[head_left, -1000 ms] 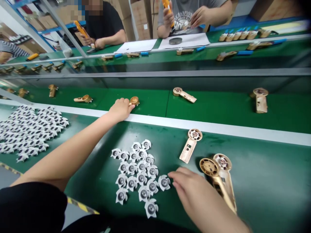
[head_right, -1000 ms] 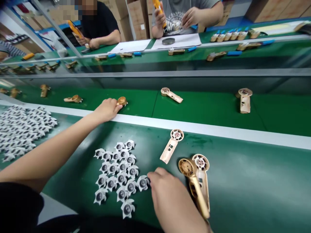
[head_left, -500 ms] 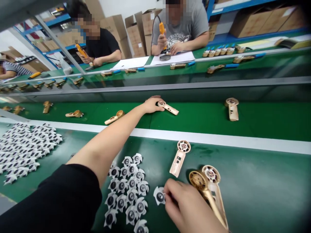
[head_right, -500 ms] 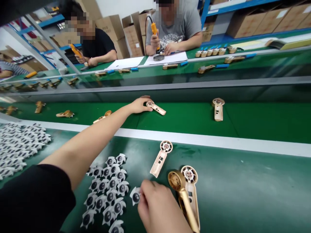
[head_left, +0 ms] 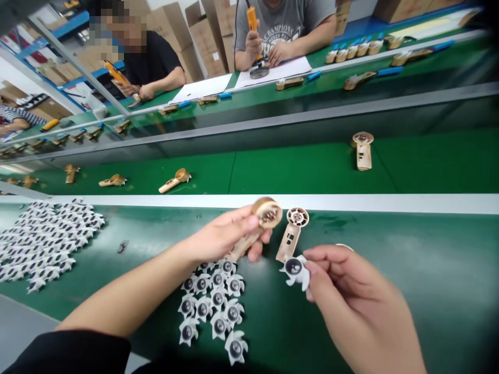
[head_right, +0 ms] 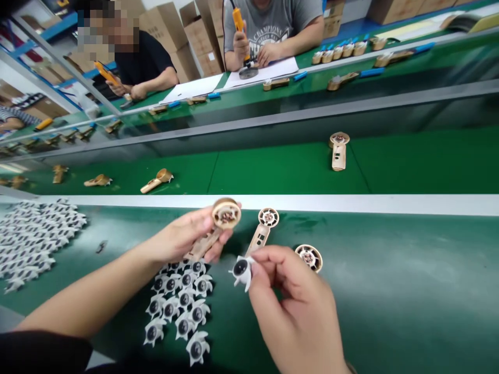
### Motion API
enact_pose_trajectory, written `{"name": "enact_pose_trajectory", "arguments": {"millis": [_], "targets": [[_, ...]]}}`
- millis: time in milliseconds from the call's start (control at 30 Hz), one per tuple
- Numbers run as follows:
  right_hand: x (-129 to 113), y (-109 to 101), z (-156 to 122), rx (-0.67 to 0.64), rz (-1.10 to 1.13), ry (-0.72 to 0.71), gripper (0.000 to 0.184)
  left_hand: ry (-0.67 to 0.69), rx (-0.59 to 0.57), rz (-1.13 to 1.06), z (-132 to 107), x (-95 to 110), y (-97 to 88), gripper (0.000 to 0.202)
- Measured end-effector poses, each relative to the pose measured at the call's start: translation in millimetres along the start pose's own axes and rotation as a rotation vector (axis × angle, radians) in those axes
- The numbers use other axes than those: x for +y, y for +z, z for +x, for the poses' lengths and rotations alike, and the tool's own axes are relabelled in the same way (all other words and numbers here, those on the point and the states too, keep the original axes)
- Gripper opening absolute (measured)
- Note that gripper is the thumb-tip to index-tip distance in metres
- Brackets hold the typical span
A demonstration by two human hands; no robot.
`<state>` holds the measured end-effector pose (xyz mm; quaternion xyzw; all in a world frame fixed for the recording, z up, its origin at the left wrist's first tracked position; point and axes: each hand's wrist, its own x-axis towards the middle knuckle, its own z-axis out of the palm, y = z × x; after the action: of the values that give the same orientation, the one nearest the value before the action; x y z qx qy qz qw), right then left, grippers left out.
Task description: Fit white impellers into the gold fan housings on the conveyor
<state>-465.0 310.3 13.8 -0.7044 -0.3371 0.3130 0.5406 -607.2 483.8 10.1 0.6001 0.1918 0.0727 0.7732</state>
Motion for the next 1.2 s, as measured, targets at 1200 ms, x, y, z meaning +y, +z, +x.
{"name": "enact_pose_trajectory", "arguments": {"millis": [1200], "targets": [[14.7,0.2,9.0,-0.172,0.365,0.33,0.026,0.268,-0.132,1.053,-32.5,7.8,37.2,0.058]]}}
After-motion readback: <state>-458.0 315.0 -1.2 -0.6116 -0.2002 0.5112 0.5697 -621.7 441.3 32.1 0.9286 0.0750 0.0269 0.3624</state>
